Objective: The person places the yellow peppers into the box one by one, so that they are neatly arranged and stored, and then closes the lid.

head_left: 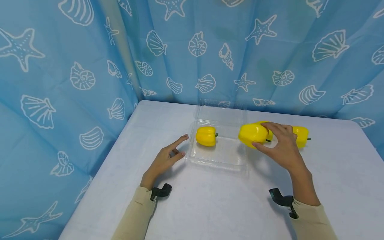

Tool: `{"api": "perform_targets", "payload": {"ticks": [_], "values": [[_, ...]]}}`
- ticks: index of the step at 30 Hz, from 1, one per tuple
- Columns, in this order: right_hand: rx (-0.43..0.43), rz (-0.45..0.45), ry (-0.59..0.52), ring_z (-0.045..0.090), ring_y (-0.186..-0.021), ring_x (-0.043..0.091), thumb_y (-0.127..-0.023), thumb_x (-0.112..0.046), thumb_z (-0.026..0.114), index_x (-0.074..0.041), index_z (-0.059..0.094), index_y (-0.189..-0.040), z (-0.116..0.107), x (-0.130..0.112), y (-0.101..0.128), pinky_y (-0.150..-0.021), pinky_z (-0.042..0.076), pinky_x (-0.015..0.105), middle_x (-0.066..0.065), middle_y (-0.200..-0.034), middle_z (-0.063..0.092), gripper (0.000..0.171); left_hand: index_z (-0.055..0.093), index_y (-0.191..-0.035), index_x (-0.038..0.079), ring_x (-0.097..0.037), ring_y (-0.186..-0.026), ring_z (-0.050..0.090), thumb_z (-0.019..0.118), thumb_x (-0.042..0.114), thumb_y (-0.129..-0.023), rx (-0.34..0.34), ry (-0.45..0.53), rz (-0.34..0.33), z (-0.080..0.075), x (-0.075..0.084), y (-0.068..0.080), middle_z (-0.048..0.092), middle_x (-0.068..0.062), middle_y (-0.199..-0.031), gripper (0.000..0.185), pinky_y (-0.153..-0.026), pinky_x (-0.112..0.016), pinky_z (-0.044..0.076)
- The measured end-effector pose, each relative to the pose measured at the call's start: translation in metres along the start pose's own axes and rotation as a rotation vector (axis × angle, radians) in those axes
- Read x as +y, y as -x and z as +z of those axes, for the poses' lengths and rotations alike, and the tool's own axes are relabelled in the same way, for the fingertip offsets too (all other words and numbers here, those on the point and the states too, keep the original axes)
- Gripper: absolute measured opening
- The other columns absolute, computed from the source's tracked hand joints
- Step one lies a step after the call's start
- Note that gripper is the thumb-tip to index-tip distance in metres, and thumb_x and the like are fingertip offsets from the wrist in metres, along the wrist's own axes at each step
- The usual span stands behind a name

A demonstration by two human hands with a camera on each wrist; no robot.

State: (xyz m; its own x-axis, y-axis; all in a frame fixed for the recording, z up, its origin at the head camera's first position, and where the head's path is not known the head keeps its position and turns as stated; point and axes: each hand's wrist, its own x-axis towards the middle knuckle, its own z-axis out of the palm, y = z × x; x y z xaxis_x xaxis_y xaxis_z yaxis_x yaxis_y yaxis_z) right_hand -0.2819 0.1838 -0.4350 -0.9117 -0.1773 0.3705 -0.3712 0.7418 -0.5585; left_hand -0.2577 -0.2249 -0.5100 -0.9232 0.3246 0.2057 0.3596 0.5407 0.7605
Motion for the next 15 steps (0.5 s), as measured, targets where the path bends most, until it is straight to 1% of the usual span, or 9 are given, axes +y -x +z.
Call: {"api": "perform_targets", "payload": {"ticks": [4, 6, 10, 15], "values": [[0.001, -0.014, -0.015, 0.034, -0.123, 0.036, -0.078, -0.034, 0.087, -0.012, 0.058, -0.137, 0.002, -0.005, -0.004, -0.095, 0.020, 0.069, 0.014, -0.142, 0.053, 0.069, 0.039, -0.155, 0.032, -0.017, -0.086, 0.058, 0.059, 0.031, -0.101, 0.008, 0.010, 0.004, 0.000, 0.000, 0.000, 0.036, 0.017, -0.157, 0.058, -0.068, -0.032, 0.047], [0.000, -0.024, -0.021, 0.035, -0.122, 0.036, -0.078, -0.033, 0.087, -0.012, 0.058, -0.137, 0.003, -0.007, -0.005, -0.094, 0.021, 0.067, 0.014, -0.141, 0.054, 0.068, 0.039, -0.155, 0.032, -0.016, -0.085, 0.057, 0.060, 0.031, -0.100, 0.008, 0.011, -0.002, 0.001, -0.001, 0.000, 0.036, 0.018, -0.157, 0.058, -0.068, -0.032, 0.047], [-0.011, -0.019, -0.027, 0.033, -0.123, 0.037, -0.079, -0.031, 0.086, -0.012, 0.058, -0.137, 0.006, -0.010, -0.007, -0.095, 0.020, 0.067, 0.014, -0.142, 0.053, 0.068, 0.039, -0.155, 0.032, -0.015, -0.085, 0.057, 0.060, 0.029, -0.100, 0.006, 0.001, -0.011, 0.002, -0.002, 0.000, 0.036, 0.018, -0.157, 0.059, -0.067, -0.031, 0.047], [-0.021, -0.022, -0.036, 0.033, -0.124, 0.036, -0.079, -0.033, 0.086, -0.013, 0.058, -0.137, 0.011, -0.014, -0.010, -0.096, 0.020, 0.067, 0.013, -0.142, 0.053, 0.068, 0.038, -0.155, 0.035, -0.016, -0.086, 0.057, 0.059, 0.031, -0.101, 0.007, -0.002, -0.012, 0.000, -0.001, 0.001, 0.036, 0.020, -0.156, 0.058, -0.068, -0.033, 0.047]]}}
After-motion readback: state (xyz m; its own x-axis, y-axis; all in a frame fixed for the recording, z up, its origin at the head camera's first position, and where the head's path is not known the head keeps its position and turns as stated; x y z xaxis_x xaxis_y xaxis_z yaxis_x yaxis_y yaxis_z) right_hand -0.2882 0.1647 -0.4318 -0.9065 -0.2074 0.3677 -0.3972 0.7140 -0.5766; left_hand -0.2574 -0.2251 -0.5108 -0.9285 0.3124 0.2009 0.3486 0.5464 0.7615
